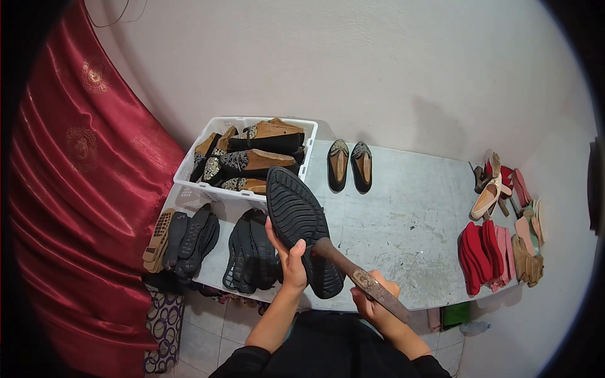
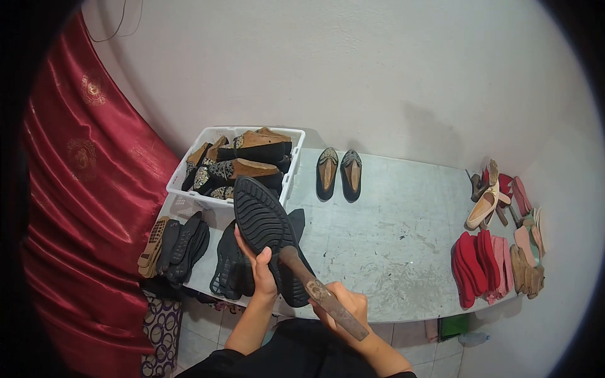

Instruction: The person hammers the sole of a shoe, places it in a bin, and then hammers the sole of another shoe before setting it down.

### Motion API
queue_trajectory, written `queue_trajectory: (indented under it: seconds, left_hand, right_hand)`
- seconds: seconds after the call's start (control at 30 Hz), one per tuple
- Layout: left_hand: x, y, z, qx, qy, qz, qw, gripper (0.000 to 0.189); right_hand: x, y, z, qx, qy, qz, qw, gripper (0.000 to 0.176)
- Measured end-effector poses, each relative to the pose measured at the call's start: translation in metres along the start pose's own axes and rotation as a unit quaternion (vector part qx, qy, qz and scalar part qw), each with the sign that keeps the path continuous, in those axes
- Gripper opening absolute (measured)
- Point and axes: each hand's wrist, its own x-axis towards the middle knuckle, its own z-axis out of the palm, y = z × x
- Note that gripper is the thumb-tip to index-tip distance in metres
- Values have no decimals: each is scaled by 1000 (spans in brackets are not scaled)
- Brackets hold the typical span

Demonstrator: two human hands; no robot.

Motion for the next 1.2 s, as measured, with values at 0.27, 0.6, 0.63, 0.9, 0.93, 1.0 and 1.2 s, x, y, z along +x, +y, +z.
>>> queue_trajectory:
  seconds: [0.27, 0.6, 0.63, 0.9, 0.93, 1.0, 1.2]
  left_hand:
    - [-13, -12, -3, -15, -47, -29, 998, 81]
    - [-33, -15, 5, 3, -99, -50, 994, 81]
    - [-34, -16, 6, -2, -100, -51, 994, 81]
    - [-38, -21, 5, -47, -136, -69, 987, 77]
    - [-39, -21, 6, -37, -142, -73, 986, 77]
    - [-40, -20, 10, -27, -153, -77, 985, 77]
    - [-41, -26, 12, -30, -163, -69, 984, 78]
  right_hand:
    - [8, 0, -3, -26, 15, -8, 1000, 24]
    - [22, -4, -13, -47, 29, -61, 997, 27]
    - [23, -6, -14, -40, 38, -46, 997, 26]
    - [44, -13, -24, -25, 89, -8, 996, 14]
    - [46, -7, -21, 28, 100, -8, 995, 16]
    - [48, 4, -11, 20, 121, -16, 992, 17]
    - [48, 5, -9, 20, 157, 5, 987, 16]
